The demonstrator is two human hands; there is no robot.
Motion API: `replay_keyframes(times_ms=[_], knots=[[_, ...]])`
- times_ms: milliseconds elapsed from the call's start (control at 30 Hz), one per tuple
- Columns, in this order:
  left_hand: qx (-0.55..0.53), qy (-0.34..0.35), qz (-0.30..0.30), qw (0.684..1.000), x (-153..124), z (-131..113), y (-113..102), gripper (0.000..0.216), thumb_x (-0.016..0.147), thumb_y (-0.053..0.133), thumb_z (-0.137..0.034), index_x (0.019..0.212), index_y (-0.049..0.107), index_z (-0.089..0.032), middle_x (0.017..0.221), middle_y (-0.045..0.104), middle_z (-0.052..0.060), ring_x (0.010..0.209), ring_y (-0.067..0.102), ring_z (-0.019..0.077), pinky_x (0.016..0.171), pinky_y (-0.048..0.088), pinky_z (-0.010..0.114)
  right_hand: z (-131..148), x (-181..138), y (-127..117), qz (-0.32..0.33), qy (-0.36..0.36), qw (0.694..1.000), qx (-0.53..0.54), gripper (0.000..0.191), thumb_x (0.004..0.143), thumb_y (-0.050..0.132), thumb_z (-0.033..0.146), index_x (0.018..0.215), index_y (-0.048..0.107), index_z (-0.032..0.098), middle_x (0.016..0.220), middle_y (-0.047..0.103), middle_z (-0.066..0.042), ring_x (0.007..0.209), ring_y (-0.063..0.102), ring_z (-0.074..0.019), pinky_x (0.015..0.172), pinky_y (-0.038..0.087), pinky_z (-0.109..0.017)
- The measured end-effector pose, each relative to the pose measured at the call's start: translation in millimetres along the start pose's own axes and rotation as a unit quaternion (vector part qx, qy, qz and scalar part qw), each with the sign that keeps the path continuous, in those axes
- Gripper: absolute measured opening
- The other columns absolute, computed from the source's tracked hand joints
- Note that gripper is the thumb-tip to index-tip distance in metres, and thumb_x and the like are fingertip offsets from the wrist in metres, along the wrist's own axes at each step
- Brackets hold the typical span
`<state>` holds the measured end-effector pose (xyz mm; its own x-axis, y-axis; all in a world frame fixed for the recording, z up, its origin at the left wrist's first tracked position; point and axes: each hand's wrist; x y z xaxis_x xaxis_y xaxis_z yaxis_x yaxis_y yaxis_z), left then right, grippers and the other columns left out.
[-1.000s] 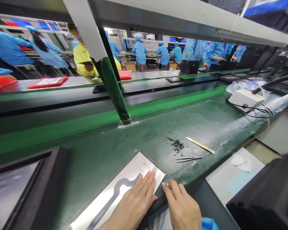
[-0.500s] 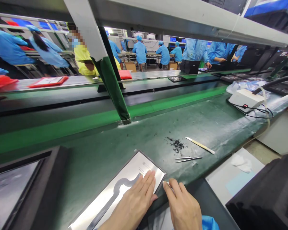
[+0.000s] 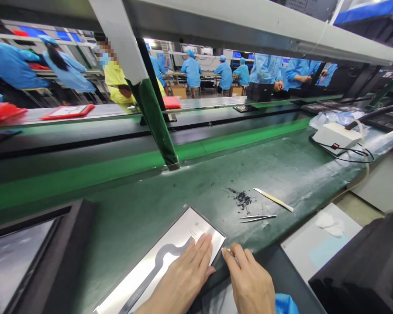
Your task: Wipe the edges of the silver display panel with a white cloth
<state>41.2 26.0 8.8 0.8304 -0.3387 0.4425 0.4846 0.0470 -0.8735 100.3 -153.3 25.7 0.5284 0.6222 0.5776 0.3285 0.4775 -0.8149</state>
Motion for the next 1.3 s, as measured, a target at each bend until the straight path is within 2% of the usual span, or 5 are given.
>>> replay_keyframes(times_ms=[433,633,933,1200,1300], knots=[[-0.001,-0.009,-0.018,1.0,2,1,-3,0.033,0.105,0.04,-0.024,0.113,0.067,-0.008,0.12,0.072,0.014,0.115,0.067,0.022,0.095,0.051,0.034,-1,2,-2,0.023,-0.005,1.0,0.004,0.049,0.107,0.021,0.017,0.102,0.07,0.02,0.089,0.075,-0.005,0.068,0.069,-0.0119,0.052,0.047,-0.02],[-0.001,0.001,0.005,1.0,0,0,-1,0.031,0.103,0.046,-0.026,0.118,0.065,-0.008,0.124,0.069,0.016,0.118,0.065,0.0235,0.097,0.049,0.035,-1,1,-3,0.025,-0.015,1.0,0.006,0.05,0.107,0.02,0.017,0.102,0.069,0.019,0.09,0.075,-0.005,0.07,0.07,-0.0119,0.055,0.048,-0.019],[-0.003,-0.003,-0.007,1.0,2,1,-2,0.03,0.103,0.046,-0.026,0.114,0.066,-0.008,0.123,0.07,0.015,0.116,0.066,0.024,0.096,0.05,0.036,-2,2,-1,0.026,-0.013,1.0,0.011,0.05,0.107,0.02,0.017,0.102,0.069,0.02,0.089,0.075,-0.006,0.068,0.07,-0.0121,0.054,0.048,-0.019],[-0.025,0.017,0.031,0.999,-2,3,0,0.029,0.101,0.046,-0.02,0.12,0.063,-0.007,0.128,0.067,0.017,0.121,0.063,0.0259,0.099,0.049,0.037,-23,0,-11,0.05,0.077,0.992,0.088,0.036,0.105,0.03,0.024,0.11,0.066,0.024,0.098,0.072,-0.006,0.073,0.074,-0.0118,0.056,0.053,-0.015],[-0.037,0.041,0.046,0.997,-3,9,-5,0.029,0.101,0.045,-0.019,0.121,0.062,-0.007,0.13,0.066,0.016,0.124,0.061,0.0256,0.101,0.048,0.038,-35,0,-16,0.057,0.083,0.989,0.108,0.031,0.104,0.034,0.026,0.111,0.065,0.026,0.099,0.071,-0.005,0.069,0.074,-0.0116,0.056,0.054,-0.015]])
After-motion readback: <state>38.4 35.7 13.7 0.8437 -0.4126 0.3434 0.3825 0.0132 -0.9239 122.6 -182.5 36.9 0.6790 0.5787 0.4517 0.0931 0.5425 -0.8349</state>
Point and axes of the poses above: each hand's wrist, its own x-axis towards the middle knuckle, its own y-axis out of the palm, z = x × y
